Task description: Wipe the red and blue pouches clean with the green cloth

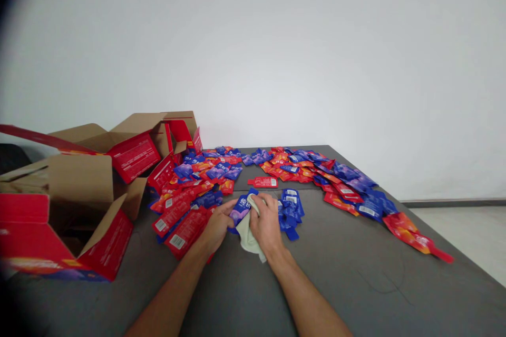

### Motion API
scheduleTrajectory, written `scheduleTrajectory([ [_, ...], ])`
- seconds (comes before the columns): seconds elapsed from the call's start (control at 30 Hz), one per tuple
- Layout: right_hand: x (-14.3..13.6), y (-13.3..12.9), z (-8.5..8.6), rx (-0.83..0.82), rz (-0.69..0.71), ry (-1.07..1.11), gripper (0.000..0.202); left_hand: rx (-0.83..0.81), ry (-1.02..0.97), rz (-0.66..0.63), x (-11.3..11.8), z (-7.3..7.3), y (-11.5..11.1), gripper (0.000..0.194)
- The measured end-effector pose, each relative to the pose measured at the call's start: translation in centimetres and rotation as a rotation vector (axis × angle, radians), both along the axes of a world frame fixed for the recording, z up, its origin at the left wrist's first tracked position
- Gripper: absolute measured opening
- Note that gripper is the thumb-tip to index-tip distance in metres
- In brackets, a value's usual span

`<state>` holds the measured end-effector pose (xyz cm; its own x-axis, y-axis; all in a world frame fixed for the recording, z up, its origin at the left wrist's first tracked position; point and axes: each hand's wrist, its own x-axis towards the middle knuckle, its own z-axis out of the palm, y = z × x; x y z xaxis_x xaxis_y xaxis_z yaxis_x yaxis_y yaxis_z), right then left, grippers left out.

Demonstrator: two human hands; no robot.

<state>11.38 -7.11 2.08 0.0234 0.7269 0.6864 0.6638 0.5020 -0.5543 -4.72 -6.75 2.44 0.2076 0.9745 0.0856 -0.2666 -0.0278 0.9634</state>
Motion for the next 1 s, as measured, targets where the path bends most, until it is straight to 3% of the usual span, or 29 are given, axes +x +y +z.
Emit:
scheduleTrajectory([
  [0.17,0.1,0.1,0.4,-0.06,-0.062,0.098,0.031,-0.053,-0.055,0.119,0.0,0.4,0.0,0.048],
  [0.27,-0.4,-0.2,0.8,-0.111,-0.072,0.179,0.024,-0.052,-0.089,0.225,-0.2,0.2,0.3,0.05],
  [0.37,-1.1,-0.9,1.1,-0.125,0.008,0.195,0.017,-0.062,-0.087,0.275,-0.5,-0.1,0.5,0.055],
  [0.53,-1.9,-1.6,1.0,-0.051,0.159,0.168,0.018,-0.051,-0.032,0.216,-0.2,-0.7,0.7,0.04],
  [0.67,-2.2,-1.8,0.7,-0.012,0.256,0.074,0.027,-0.15,-0.272,0.152,0.6,-1.0,0.7,0.034],
  [0.83,-2.8,-2.5,0.8,-0.041,0.437,-0.142,0.043,-0.108,-0.442,0.181,0.6,-0.6,0.8,0.034],
  [0.9,-2.8,-2.5,0.8,-0.05,0.429,-0.166,0.047,-0.14,-0.436,0.177,0.4,-0.5,0.8,0.029],
  [1.0,-2.3,-2.1,0.9,-0.025,0.299,-0.127,0.044,-0.218,-0.391,0.145,0.3,-0.6,0.7,0.03],
])
